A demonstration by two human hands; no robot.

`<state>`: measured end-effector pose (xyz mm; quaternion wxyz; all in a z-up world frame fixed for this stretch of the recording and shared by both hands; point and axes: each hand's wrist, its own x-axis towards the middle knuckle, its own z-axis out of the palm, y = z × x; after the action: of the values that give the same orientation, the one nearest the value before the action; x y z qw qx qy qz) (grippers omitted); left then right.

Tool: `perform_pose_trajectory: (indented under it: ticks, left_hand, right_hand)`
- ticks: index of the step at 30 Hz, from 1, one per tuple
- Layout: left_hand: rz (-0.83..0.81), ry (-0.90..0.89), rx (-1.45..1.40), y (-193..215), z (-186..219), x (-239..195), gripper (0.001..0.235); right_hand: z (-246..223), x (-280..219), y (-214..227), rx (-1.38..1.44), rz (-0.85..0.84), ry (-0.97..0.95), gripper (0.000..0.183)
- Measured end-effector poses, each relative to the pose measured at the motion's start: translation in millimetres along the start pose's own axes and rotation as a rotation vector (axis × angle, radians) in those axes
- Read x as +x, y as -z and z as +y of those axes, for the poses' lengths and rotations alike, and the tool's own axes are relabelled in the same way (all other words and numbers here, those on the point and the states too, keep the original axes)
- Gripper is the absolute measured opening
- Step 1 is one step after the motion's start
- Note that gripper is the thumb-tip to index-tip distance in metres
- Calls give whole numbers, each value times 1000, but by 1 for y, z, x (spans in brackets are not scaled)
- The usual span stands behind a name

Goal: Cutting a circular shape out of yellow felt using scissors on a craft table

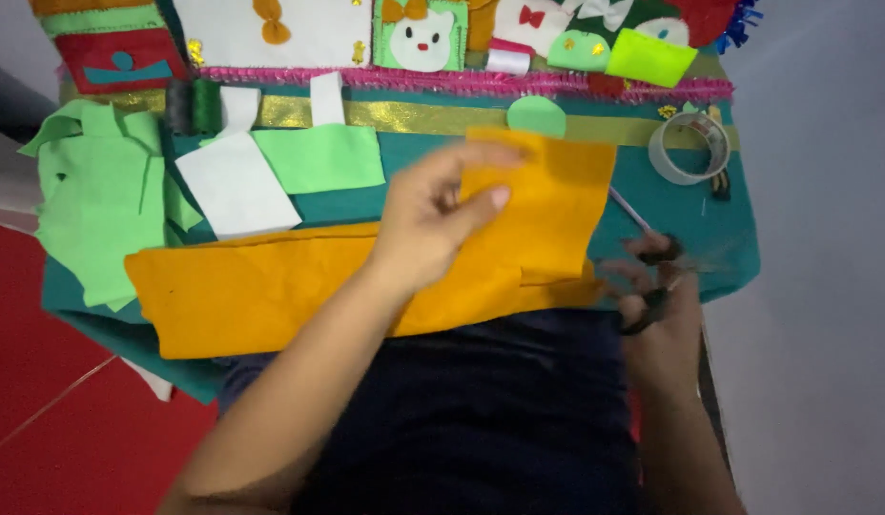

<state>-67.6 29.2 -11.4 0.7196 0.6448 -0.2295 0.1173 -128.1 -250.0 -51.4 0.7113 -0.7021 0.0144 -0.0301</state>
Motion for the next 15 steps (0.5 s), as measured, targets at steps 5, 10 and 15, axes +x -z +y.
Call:
perform_pose_trajectory:
  ticks: [5, 10, 15]
  left_hand:
    - [91, 178, -87, -10, -21, -47, 17]
    - [97, 149, 24, 10, -52, -56, 24]
    - [141, 109, 278, 14, -75, -57, 33]
  right_hand:
    - [10, 0, 1, 129, -77, 139, 47]
    - [22, -13, -60, 310, -157, 252, 57]
    - [24, -3, -128, 393, -278, 275, 57]
